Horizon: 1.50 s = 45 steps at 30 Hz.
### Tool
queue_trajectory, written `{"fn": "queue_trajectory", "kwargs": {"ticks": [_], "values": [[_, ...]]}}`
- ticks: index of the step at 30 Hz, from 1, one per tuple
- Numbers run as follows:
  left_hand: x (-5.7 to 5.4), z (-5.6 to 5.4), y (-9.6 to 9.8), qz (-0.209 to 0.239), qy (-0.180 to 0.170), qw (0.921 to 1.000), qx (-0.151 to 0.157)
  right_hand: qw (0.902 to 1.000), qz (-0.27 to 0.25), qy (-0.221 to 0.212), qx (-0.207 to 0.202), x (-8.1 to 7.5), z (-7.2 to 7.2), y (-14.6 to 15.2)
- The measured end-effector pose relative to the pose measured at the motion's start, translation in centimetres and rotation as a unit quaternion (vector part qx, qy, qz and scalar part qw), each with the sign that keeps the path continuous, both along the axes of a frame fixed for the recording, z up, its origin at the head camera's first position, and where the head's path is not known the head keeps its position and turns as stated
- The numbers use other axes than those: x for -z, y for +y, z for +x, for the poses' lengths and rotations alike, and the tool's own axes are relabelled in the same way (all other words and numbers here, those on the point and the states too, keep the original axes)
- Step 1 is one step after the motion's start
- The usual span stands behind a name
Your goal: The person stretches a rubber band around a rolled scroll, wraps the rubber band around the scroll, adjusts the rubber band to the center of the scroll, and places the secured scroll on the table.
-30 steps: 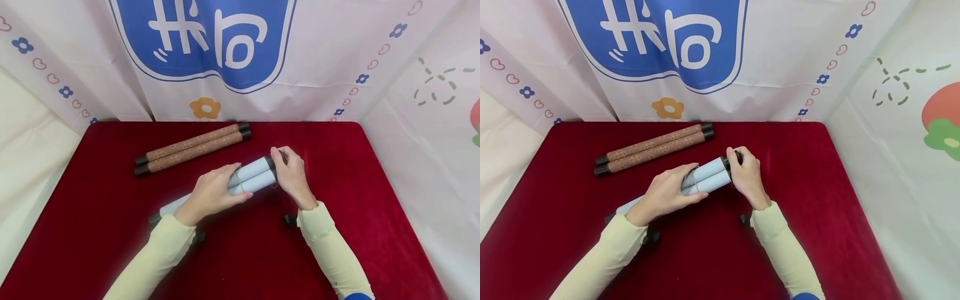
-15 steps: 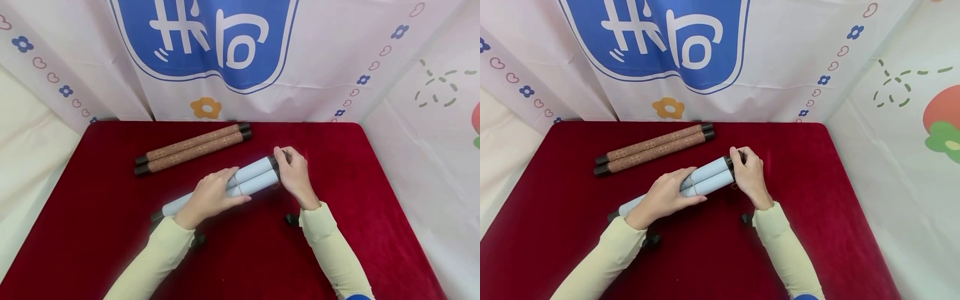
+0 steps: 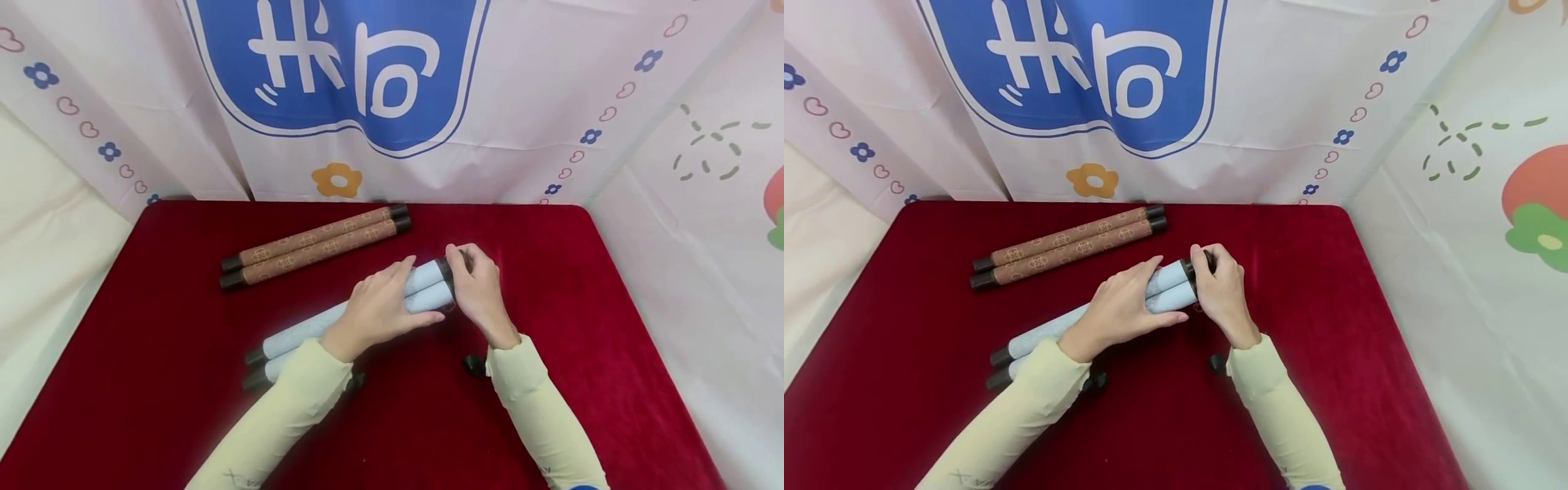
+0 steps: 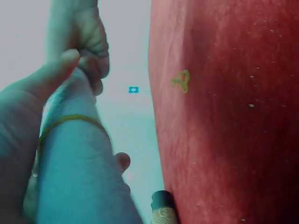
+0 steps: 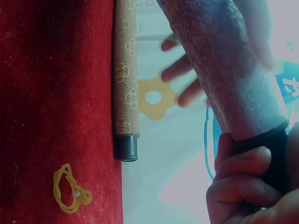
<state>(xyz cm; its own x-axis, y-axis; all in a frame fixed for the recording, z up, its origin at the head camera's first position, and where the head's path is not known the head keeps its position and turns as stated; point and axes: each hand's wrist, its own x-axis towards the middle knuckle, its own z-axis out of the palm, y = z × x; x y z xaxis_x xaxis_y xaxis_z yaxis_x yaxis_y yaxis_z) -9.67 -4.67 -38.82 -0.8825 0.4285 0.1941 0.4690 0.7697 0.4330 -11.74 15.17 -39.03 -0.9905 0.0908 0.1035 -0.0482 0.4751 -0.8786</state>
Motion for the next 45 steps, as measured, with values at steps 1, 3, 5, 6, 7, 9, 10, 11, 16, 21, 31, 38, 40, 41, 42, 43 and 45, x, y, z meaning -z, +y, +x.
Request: {"fn": "queue_trajectory", "kwargs": {"ticks": [1, 3, 5, 6, 7, 9, 10, 11, 16, 21, 31, 38, 40, 41, 42, 43, 45], "values": [[0.1, 0.1, 0.0, -0.007, 0.006, 0.9999, -0.003, 1.0000, -0.001, 0.000, -0.001, 0.0, 0.0, 0.0], [0.3, 0.3, -0.4, -0.016, 0.022, 0.9996, -0.008, 1.0000, -0.003, -0.001, -0.005, 0.0, 0.0, -0.1], [0.6, 0.6, -1.0, -0.019, 0.037, 0.9991, -0.009, 0.9999, -0.006, -0.003, -0.011, -0.1, 0.0, -0.2], [0.7, 0.8, -1.5, -0.018, 0.041, 0.9989, -0.009, 0.9999, -0.007, -0.003, -0.014, -0.2, -0.1, -0.2], [0.8, 1.0, -1.9, -0.015, 0.043, 0.9989, -0.008, 0.9998, -0.008, -0.002, -0.017, -0.2, -0.1, -0.2], [1.0, 1.5, -3.0, -0.009, 0.040, 0.9991, -0.007, 0.9997, -0.010, -0.003, -0.021, -0.3, -0.1, -0.3], [1.1, 1.7, -3.5, -0.007, 0.038, 0.9992, -0.007, 0.9997, -0.010, -0.004, -0.022, -0.3, -0.2, -0.3], [1.2, 1.9, -4.1, -0.005, 0.034, 0.9994, -0.007, 0.9997, -0.010, -0.005, -0.023, -0.4, -0.2, -0.3], [1.7, 3.1, -6.8, -0.001, 0.017, 0.9996, -0.021, 0.9996, -0.012, -0.011, -0.022, -0.5, -0.3, -0.1], [1.9, 3.7, -8.4, 0.007, 0.004, 0.9994, -0.035, 0.9994, -0.017, -0.017, -0.026, -0.5, -0.5, 0.0], [1.8, 3.3, -8.5, 0.054, 0.002, 0.9983, -0.022, 0.9994, -0.016, -0.024, -0.020, -0.1, -0.7, -0.5], [1.9, 3.8, -10.1, 0.041, -0.008, 0.9986, -0.033, 0.9985, -0.017, -0.043, -0.031, 0.1, -1.1, 0.0], [2.0, 3.8, -10.1, 0.026, -0.008, 0.9993, -0.026, 0.9977, -0.014, -0.058, -0.030, 0.3, -1.0, 0.4], [2.1, 3.8, -10.0, 0.018, -0.009, 0.9995, -0.023, 0.9971, -0.013, -0.069, -0.029, 0.4, -1.0, 0.6], [2.1, 3.8, -10.0, 0.009, -0.009, 0.9997, -0.019, 0.9963, -0.011, -0.080, -0.030, 0.5, -0.9, 0.8], [2.1, 3.8, -9.9, 0.001, -0.009, 0.9998, -0.016, 0.9954, -0.011, -0.090, -0.032, 0.6, -0.8, 1.0], [2.0, 3.8, -9.8, -0.012, -0.006, 0.9998, -0.012, 0.9930, -0.008, -0.108, -0.047, 0.9, -0.7, 1.4]]}}
